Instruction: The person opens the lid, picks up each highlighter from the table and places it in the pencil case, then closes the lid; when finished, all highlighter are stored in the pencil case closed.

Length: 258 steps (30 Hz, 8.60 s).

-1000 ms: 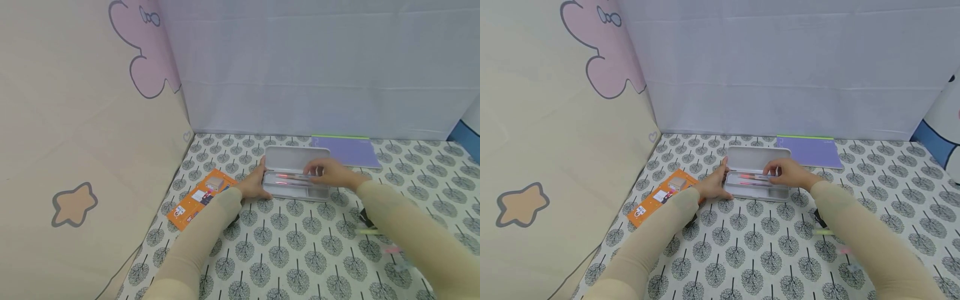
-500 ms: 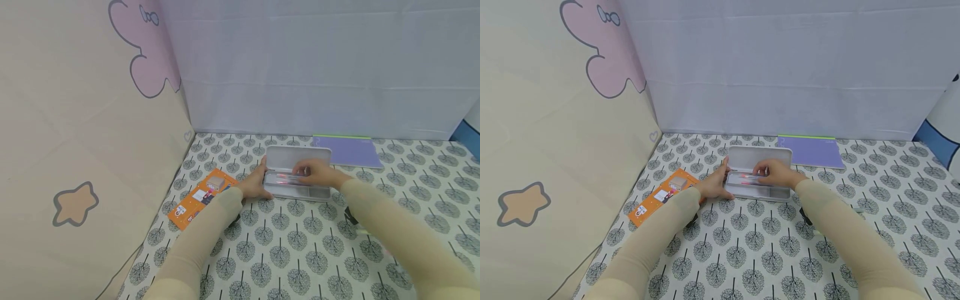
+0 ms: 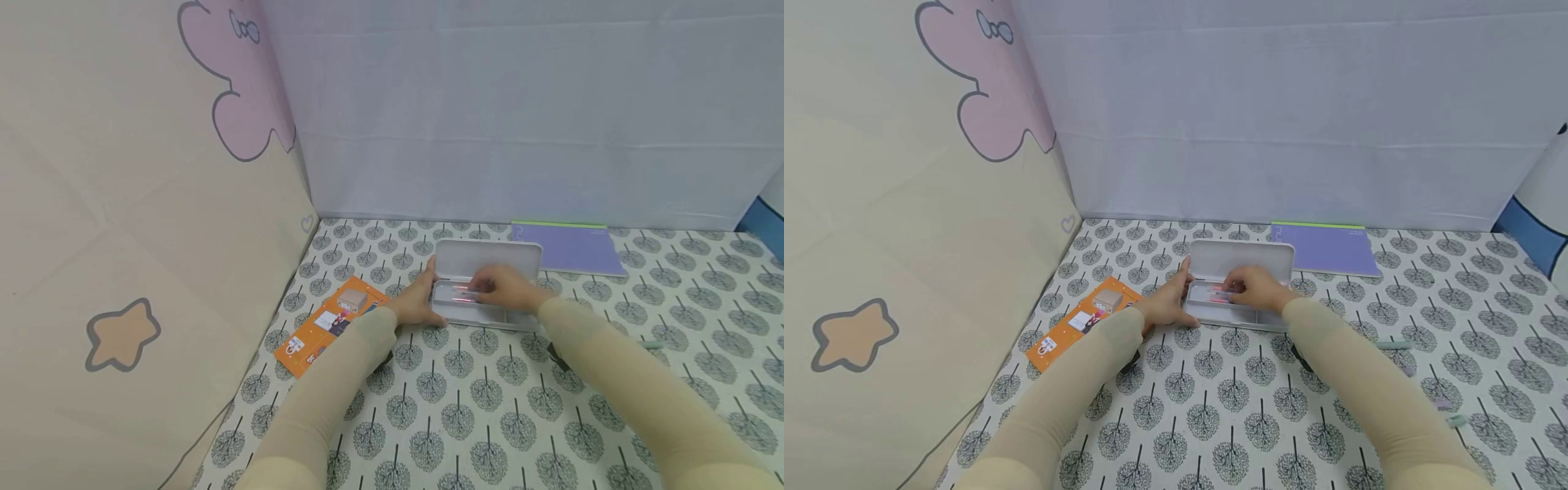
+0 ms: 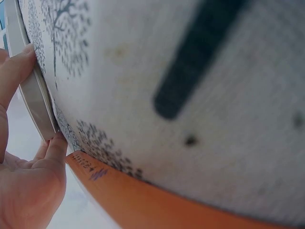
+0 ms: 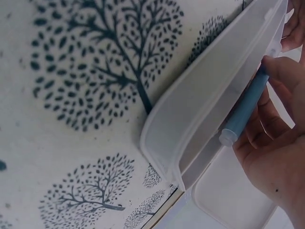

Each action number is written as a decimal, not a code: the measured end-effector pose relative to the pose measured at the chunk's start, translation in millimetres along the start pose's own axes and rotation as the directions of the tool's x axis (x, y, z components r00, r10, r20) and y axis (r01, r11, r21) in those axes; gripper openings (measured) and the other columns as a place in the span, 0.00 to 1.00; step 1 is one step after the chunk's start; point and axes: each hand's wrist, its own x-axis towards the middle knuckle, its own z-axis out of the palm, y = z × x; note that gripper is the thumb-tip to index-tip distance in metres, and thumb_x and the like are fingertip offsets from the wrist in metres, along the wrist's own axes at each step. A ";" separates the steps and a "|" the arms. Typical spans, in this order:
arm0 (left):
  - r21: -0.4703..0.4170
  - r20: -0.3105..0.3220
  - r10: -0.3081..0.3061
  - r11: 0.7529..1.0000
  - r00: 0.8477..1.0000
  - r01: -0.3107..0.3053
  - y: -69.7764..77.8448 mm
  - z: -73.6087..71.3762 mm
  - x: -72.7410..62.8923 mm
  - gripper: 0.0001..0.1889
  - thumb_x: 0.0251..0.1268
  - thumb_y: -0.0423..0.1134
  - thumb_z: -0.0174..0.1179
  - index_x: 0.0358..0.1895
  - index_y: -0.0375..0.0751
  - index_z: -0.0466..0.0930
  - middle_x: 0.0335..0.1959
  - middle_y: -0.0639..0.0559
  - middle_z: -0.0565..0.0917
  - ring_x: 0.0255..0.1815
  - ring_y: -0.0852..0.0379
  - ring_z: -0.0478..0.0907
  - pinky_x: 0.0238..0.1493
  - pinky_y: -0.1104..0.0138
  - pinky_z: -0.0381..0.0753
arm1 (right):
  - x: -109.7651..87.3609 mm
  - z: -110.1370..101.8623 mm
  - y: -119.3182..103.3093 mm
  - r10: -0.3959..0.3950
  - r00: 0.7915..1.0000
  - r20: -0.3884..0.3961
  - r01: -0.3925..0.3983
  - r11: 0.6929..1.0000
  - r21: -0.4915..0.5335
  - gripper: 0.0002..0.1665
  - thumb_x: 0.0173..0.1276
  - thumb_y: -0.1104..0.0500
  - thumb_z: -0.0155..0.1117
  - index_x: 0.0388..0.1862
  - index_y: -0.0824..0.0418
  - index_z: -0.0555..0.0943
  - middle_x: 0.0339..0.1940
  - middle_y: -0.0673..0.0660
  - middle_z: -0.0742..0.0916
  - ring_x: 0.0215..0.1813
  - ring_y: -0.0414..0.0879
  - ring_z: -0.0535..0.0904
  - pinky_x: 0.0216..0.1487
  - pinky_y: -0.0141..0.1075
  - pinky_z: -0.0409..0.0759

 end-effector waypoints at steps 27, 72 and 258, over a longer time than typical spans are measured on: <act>0.012 -0.004 -0.018 1.000 1.000 0.018 -2.8 1.7 2.1 0.78 0.35 0.41 0.81 0.76 0.49 0.17 0.65 0.49 0.68 0.64 0.54 0.69 0.71 0.63 0.64 | -22.5 -9.3 8.3 0.050 0.997 -0.055 -0.043 0.993 0.108 0.24 0.54 0.53 0.75 0.51 0.54 0.82 0.44 0.54 0.84 0.45 0.49 0.78 0.48 0.42 0.79; -0.020 -0.007 -0.013 1.000 1.000 0.012 -4.0 2.2 4.2 0.78 0.34 0.40 0.82 0.76 0.51 0.18 0.62 0.50 0.69 0.63 0.55 0.70 0.71 0.62 0.66 | -164.5 -75.7 73.4 0.230 0.963 -0.141 -0.208 0.966 0.154 0.26 0.62 0.55 0.70 0.58 0.60 0.77 0.52 0.48 0.79 0.43 0.34 0.78 0.42 0.26 0.79; -0.041 0.006 -0.032 0.999 0.999 0.032 1.3 1.7 2.7 0.78 0.33 0.38 0.82 0.76 0.47 0.19 0.62 0.50 0.71 0.62 0.55 0.71 0.70 0.64 0.67 | -131.1 -55.3 57.6 0.082 0.991 -0.104 -0.052 0.963 0.264 0.25 0.60 0.61 0.71 0.55 0.66 0.77 0.50 0.60 0.81 0.43 0.44 0.81 0.44 0.30 0.83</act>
